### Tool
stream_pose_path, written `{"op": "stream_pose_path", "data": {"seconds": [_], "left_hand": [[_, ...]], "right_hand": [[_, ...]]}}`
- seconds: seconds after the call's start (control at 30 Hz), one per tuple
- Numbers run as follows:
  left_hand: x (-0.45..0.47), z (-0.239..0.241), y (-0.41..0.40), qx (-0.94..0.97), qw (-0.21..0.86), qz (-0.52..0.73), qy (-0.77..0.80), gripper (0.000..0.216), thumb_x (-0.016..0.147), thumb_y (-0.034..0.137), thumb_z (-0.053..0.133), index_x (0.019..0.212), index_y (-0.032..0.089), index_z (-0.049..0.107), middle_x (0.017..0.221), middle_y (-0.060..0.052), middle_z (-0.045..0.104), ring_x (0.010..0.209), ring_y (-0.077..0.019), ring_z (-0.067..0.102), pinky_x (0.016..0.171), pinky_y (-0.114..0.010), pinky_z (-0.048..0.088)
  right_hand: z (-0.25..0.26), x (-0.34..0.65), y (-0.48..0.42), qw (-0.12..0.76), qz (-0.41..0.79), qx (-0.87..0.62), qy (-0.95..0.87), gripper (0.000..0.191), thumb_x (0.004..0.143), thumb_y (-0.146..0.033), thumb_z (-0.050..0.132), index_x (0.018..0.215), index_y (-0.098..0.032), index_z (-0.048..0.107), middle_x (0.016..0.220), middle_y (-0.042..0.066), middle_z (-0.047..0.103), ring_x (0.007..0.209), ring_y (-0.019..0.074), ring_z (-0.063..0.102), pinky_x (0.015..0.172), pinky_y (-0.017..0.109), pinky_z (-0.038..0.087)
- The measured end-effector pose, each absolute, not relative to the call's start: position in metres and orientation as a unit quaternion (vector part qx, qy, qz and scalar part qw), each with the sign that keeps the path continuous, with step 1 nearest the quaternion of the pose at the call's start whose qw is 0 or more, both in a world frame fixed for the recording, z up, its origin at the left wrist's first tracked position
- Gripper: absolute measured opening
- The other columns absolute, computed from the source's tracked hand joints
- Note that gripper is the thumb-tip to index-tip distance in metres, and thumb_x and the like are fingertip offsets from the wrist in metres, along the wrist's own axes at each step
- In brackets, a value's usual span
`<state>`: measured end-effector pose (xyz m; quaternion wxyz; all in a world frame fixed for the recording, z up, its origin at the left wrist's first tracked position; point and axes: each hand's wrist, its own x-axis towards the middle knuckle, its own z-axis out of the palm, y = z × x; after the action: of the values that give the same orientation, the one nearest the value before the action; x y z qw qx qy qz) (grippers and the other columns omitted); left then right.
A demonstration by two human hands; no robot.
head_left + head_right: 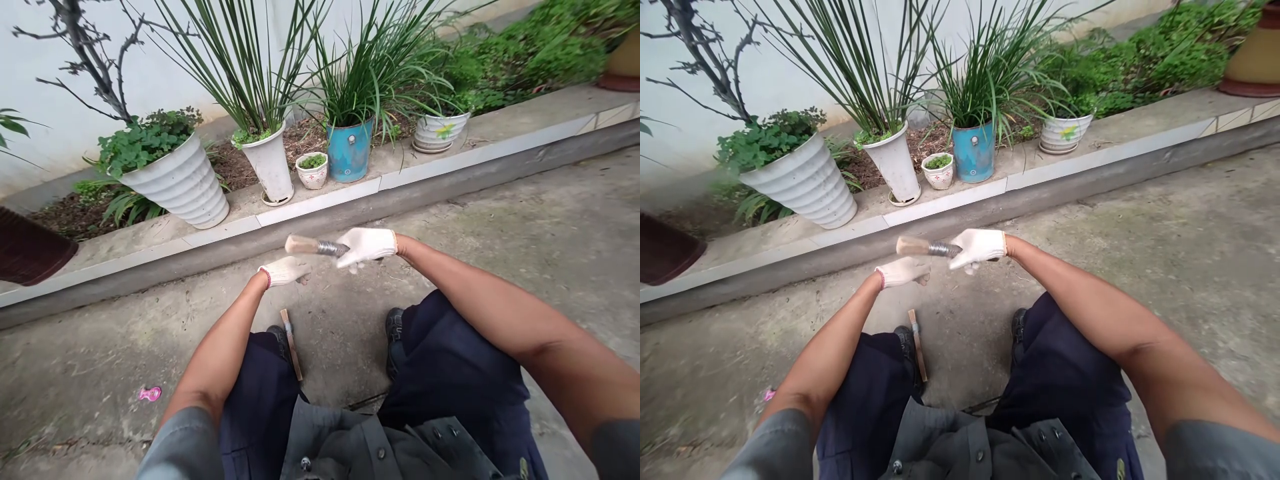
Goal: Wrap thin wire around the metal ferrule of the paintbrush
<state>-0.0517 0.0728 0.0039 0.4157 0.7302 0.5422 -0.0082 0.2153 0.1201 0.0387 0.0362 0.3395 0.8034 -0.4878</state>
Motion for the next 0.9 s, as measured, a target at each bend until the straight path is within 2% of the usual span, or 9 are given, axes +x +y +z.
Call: {"op": "stream_pose_path", "data": {"seconds": [0.1, 0.2, 0.3, 0.43, 0.57, 0.7, 0.8, 0.9], "left_hand": [[-0.055, 0.005, 0.076, 0.743, 0.386, -0.016, 0.546, 0.038, 0.089, 0.049, 0.05, 0.085, 0.016, 0.069, 0.088, -0.004, 0.074, 0.076, -0.0153, 0.066, 0.069, -0.022, 0.046], [-0.05, 0.01, 0.073, 0.736, 0.36, -0.065, 0.57, 0.044, 0.091, 0.051, 0.044, 0.08, 0.017, 0.07, 0.073, -0.004, 0.073, 0.07, -0.0164, 0.066, 0.064, -0.023, 0.044], [-0.037, 0.014, 0.066, 0.741, 0.345, -0.113, 0.565, 0.042, 0.089, 0.049, 0.045, 0.076, 0.019, 0.07, 0.065, -0.003, 0.071, 0.067, -0.0169, 0.066, 0.061, -0.024, 0.043], [-0.02, 0.015, 0.057, 0.751, 0.36, -0.121, 0.54, 0.038, 0.089, 0.046, 0.044, 0.077, 0.02, 0.069, 0.07, -0.001, 0.073, 0.063, -0.0154, 0.064, 0.058, -0.023, 0.041], [-0.015, 0.012, 0.055, 0.77, 0.35, -0.121, 0.52, 0.039, 0.09, 0.043, 0.041, 0.075, 0.019, 0.068, 0.071, -0.002, 0.073, 0.063, -0.0159, 0.063, 0.058, -0.024, 0.041], [-0.028, 0.01, 0.062, 0.771, 0.341, -0.098, 0.528, 0.043, 0.091, 0.042, 0.039, 0.082, 0.017, 0.072, 0.082, -0.004, 0.075, 0.075, -0.0181, 0.066, 0.068, -0.025, 0.045], [-0.041, 0.007, 0.066, 0.759, 0.354, -0.075, 0.541, 0.045, 0.092, 0.046, 0.038, 0.087, 0.018, 0.073, 0.087, -0.004, 0.075, 0.079, -0.0183, 0.066, 0.074, -0.024, 0.045], [-0.048, 0.006, 0.068, 0.76, 0.361, -0.05, 0.538, 0.043, 0.093, 0.047, 0.04, 0.088, 0.019, 0.072, 0.088, -0.002, 0.074, 0.078, -0.0165, 0.064, 0.073, -0.023, 0.044]], "right_hand": [[0.027, 0.214, 0.111, 0.174, -0.443, 0.295, 0.828, 0.04, 0.068, -0.054, 0.069, 0.086, -0.018, 0.066, 0.065, 0.001, 0.067, 0.056, 0.0142, 0.061, 0.052, 0.022, 0.04], [0.007, 0.205, 0.106, 0.252, -0.283, 0.291, 0.879, 0.032, 0.064, -0.048, 0.07, 0.076, -0.018, 0.07, 0.062, 0.003, 0.066, 0.059, 0.0186, 0.063, 0.054, 0.026, 0.042], [-0.006, 0.196, 0.108, 0.271, -0.145, 0.343, 0.888, 0.026, 0.058, -0.036, 0.072, 0.075, -0.017, 0.073, 0.069, 0.01, 0.069, 0.068, 0.0236, 0.066, 0.06, 0.03, 0.045], [-0.009, 0.193, 0.124, 0.235, -0.101, 0.417, 0.872, 0.027, 0.062, -0.028, 0.068, 0.084, -0.015, 0.075, 0.081, 0.017, 0.072, 0.075, 0.0287, 0.068, 0.063, 0.034, 0.046], [-0.003, 0.195, 0.136, 0.154, -0.122, 0.452, 0.87, 0.031, 0.071, -0.044, 0.063, 0.087, -0.019, 0.074, 0.084, 0.014, 0.072, 0.076, 0.0272, 0.067, 0.062, 0.032, 0.045], [0.009, 0.197, 0.132, 0.053, -0.184, 0.46, 0.867, 0.041, 0.073, -0.058, 0.059, 0.082, -0.02, 0.068, 0.074, 0.008, 0.069, 0.067, 0.0213, 0.064, 0.057, 0.027, 0.04], [0.024, 0.203, 0.122, -0.02, -0.346, 0.407, 0.845, 0.044, 0.076, -0.06, 0.059, 0.092, -0.019, 0.065, 0.07, 0.003, 0.067, 0.063, 0.0163, 0.063, 0.055, 0.023, 0.041], [0.035, 0.21, 0.112, 0.003, -0.496, 0.33, 0.803, 0.047, 0.074, -0.059, 0.064, 0.1, -0.02, 0.063, 0.073, 0.002, 0.069, 0.062, 0.0139, 0.063, 0.053, 0.02, 0.041]]}}
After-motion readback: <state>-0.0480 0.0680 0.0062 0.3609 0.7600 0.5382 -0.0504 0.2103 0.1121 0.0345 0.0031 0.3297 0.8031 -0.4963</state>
